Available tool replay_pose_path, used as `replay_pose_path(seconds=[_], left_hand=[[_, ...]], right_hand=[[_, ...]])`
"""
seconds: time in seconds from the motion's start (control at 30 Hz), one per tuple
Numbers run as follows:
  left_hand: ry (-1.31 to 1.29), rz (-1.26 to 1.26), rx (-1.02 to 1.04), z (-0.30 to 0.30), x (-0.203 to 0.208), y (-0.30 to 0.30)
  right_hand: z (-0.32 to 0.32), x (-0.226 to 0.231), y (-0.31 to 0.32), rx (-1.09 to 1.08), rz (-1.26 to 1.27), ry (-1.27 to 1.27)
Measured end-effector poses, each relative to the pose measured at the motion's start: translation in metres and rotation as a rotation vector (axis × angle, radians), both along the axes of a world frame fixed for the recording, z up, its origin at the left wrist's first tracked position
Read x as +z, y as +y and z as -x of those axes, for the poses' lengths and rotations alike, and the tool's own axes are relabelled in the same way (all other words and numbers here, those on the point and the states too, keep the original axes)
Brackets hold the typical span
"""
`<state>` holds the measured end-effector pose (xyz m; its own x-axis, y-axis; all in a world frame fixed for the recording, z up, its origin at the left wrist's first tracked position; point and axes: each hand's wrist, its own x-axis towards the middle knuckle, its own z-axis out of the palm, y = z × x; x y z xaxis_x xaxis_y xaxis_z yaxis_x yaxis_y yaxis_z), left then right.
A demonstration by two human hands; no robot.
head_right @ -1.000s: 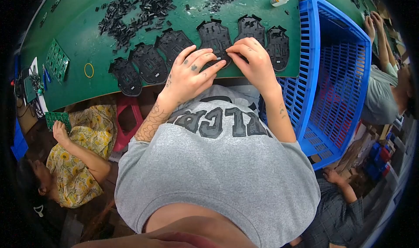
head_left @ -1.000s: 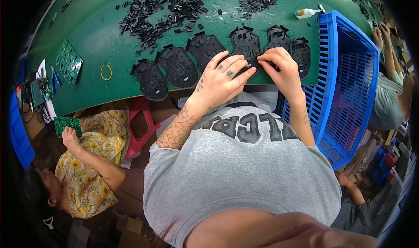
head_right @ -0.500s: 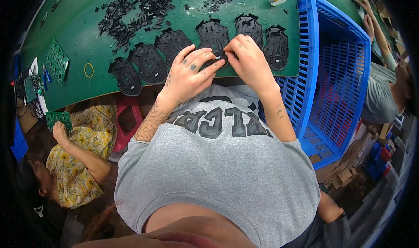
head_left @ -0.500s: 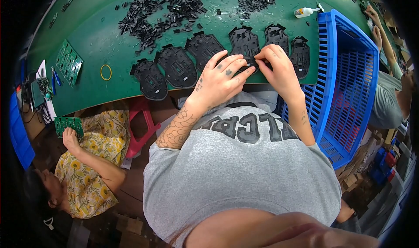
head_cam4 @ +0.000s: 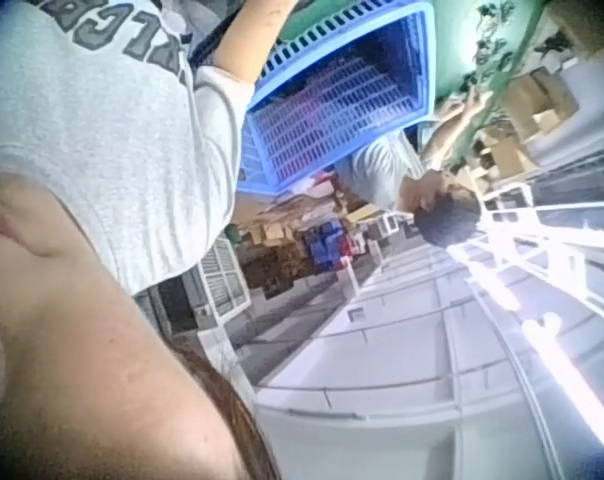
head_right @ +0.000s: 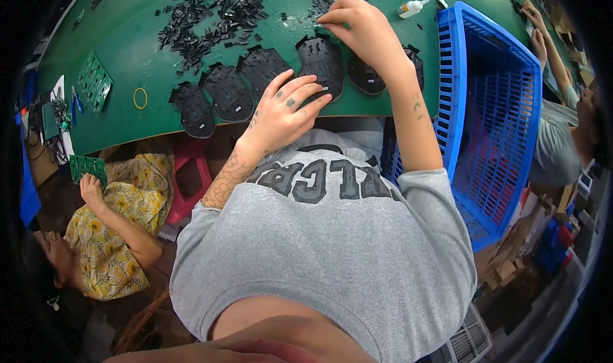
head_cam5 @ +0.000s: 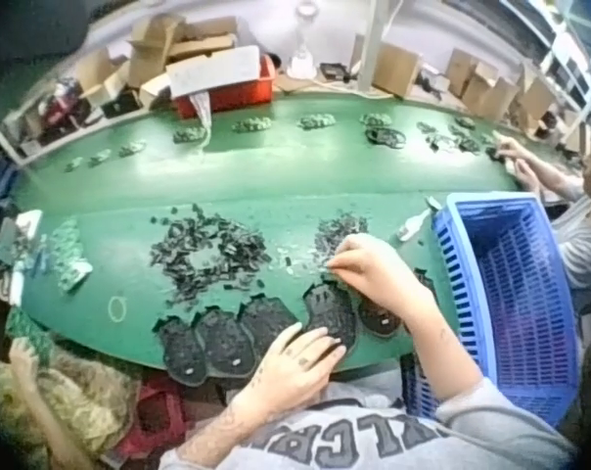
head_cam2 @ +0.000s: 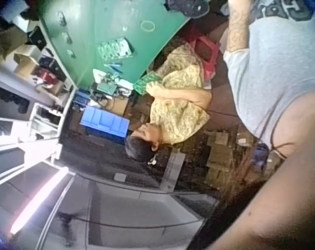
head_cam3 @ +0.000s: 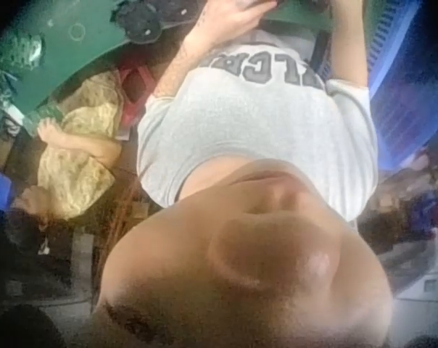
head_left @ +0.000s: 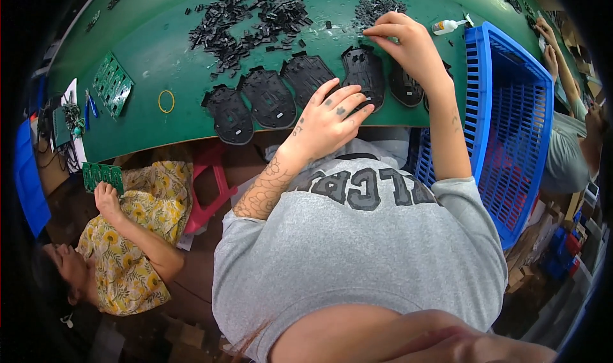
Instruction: The person applies glue from a bottle to the base of a mouse shell, then attaches mouse feet to the glued areas by hand.
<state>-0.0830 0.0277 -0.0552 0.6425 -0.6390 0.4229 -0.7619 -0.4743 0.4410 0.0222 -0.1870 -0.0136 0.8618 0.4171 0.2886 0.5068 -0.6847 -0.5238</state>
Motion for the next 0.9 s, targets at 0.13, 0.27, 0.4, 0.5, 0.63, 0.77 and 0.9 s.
replay_pose_path(seconds=[0.13, 0.27, 0.4, 0.5, 0.63, 0.77, 0.9], left_hand=[[-0.030, 0.037, -0.001, 0.004, 0.001, 0.009], [-0.070, 0.114, 0.109, 0.014, 0.002, 0.024], [-0.123, 0.110, 0.294, 0.021, -0.005, 0.030], [-0.055, 0.087, 0.338, 0.020, -0.005, 0.030], [-0.052, 0.103, 0.327, 0.017, -0.014, 0.032], [-0.053, 0.115, 0.314, 0.013, -0.015, 0.032], [-0.053, 0.112, 0.307, 0.013, -0.015, 0.032]], right_hand=[[-0.011, -0.007, 0.008, 0.151, 0.083, 0.071], [-0.015, -0.010, 0.007, 0.187, 0.077, 0.038], [-0.007, -0.003, 0.012, 0.149, -0.017, 0.079], [0.016, 0.015, 0.022, 0.076, -0.197, 0.130], [0.052, 0.006, 0.042, 0.204, -0.075, 0.090], [0.062, -0.010, 0.048, 0.200, -0.002, 0.002], [0.063, -0.015, 0.050, 0.180, -0.003, -0.015]])
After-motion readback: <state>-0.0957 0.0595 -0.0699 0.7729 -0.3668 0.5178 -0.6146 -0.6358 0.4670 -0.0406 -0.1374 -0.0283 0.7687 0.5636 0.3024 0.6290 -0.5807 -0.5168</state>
